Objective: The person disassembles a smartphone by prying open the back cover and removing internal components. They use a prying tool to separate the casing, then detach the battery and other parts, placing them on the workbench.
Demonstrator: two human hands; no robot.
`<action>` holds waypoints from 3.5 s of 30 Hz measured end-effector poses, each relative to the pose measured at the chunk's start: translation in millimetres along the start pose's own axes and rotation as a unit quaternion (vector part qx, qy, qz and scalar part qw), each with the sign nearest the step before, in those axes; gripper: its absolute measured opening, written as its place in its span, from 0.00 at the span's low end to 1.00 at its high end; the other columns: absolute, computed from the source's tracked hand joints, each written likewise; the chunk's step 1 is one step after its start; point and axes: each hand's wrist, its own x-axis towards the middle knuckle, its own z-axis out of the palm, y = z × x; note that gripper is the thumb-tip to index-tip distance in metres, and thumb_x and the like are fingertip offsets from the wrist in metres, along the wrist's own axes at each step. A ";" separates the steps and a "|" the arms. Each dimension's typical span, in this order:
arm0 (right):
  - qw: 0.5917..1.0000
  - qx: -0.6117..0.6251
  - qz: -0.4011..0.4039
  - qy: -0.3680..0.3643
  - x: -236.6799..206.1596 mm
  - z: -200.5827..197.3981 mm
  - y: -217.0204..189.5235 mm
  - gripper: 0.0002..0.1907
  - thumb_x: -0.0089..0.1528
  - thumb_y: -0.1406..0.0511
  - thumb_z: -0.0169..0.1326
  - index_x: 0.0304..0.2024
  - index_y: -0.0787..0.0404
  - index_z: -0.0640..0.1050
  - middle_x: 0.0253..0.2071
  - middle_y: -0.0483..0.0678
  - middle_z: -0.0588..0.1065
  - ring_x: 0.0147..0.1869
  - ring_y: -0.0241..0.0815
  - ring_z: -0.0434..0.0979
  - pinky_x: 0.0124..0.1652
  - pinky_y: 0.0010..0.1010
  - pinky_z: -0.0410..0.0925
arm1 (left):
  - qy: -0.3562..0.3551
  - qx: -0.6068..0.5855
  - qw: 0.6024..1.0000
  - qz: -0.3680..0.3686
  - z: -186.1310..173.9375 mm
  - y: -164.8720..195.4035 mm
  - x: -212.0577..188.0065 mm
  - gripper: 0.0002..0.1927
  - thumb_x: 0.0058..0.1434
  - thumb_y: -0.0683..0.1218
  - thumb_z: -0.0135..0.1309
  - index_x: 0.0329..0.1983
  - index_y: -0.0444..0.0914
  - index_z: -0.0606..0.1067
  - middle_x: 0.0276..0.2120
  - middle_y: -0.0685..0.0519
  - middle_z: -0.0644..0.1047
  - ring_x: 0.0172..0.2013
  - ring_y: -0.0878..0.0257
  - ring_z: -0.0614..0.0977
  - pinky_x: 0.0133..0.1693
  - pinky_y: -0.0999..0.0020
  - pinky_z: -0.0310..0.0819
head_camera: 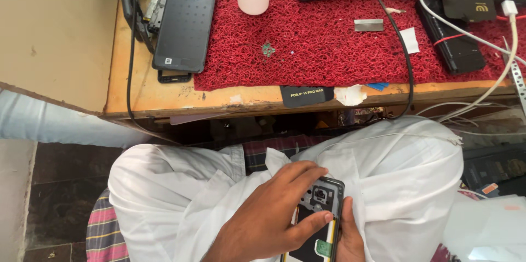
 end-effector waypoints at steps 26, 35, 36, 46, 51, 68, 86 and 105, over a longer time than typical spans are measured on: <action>0.920 0.015 -0.286 -0.266 187.1 247.2 -158.2 0.36 0.73 0.40 0.36 0.66 0.59 0.70 0.61 0.52 0.74 0.61 0.49 0.76 0.63 0.44 0.68 | 0.184 0.283 0.941 0.012 -53.8 114.2 225.2 0.45 0.48 0.59 0.66 0.62 0.29 0.64 0.52 0.40 0.73 0.54 0.44 0.75 0.49 0.49 0.74; 0.909 0.066 -0.322 -0.256 270.8 269.7 -201.8 0.39 0.66 0.36 0.32 0.64 0.54 0.71 0.58 0.50 0.75 0.58 0.51 0.78 0.57 0.47 0.72 | 0.187 0.306 0.929 0.090 -83.3 82.2 319.1 0.45 0.48 0.61 0.67 0.62 0.31 0.67 0.51 0.38 0.77 0.55 0.43 0.76 0.54 0.48 0.71; 0.907 0.064 -0.332 -0.249 273.2 270.3 -204.1 0.39 0.67 0.36 0.33 0.63 0.54 0.71 0.58 0.51 0.75 0.58 0.51 0.78 0.57 0.47 0.73 | 0.202 0.300 0.926 0.108 -81.9 76.5 322.3 0.45 0.48 0.61 0.67 0.62 0.30 0.68 0.52 0.37 0.76 0.56 0.43 0.76 0.54 0.48 0.69; 0.892 0.064 -0.374 -0.244 279.5 262.0 -208.7 0.34 0.69 0.40 0.39 0.63 0.57 0.71 0.57 0.50 0.75 0.57 0.49 0.79 0.57 0.44 0.74 | 0.239 0.234 0.926 0.174 -74.0 49.7 317.6 0.40 0.51 0.59 0.65 0.63 0.35 0.70 0.53 0.42 0.78 0.58 0.46 0.76 0.55 0.49 0.68; 0.893 0.045 -0.393 -0.216 271.4 267.3 -206.3 0.37 0.68 0.40 0.34 0.65 0.58 0.70 0.60 0.53 0.75 0.62 0.51 0.77 0.62 0.45 0.71 | 0.241 0.209 0.927 0.196 -78.8 50.8 309.4 0.48 0.49 0.62 0.68 0.67 0.33 0.66 0.59 0.40 0.75 0.61 0.44 0.74 0.61 0.50 0.67; 0.865 -0.004 -0.411 -0.289 248.2 272.8 -199.9 0.41 0.68 0.41 0.41 0.70 0.63 0.66 0.63 0.64 0.71 0.68 0.58 0.73 0.69 0.49 0.68 | 0.273 0.103 0.943 0.161 -73.0 28.3 239.2 0.64 0.45 0.50 0.73 0.77 0.28 0.47 0.63 0.35 0.71 0.63 0.43 0.71 0.64 0.53 0.66; 0.851 -0.091 -0.434 -0.283 253.1 262.9 -202.6 0.45 0.66 0.41 0.47 0.72 0.66 0.64 0.67 0.64 0.69 0.72 0.58 0.72 0.73 0.49 0.66 | 0.339 0.038 0.919 0.195 -57.5 13.2 229.8 0.61 0.51 0.52 0.73 0.79 0.31 0.47 0.64 0.35 0.72 0.66 0.44 0.74 0.66 0.53 0.70; 0.886 -0.127 -0.376 -0.240 237.7 276.7 -190.5 0.41 0.68 0.41 0.43 0.70 0.65 0.67 0.60 0.64 0.73 0.61 0.57 0.77 0.63 0.48 0.72 | 0.329 0.105 0.917 0.200 -72.4 23.2 213.8 0.48 0.48 0.55 0.74 0.63 0.22 0.66 0.54 0.34 0.75 0.56 0.47 0.78 0.57 0.55 0.73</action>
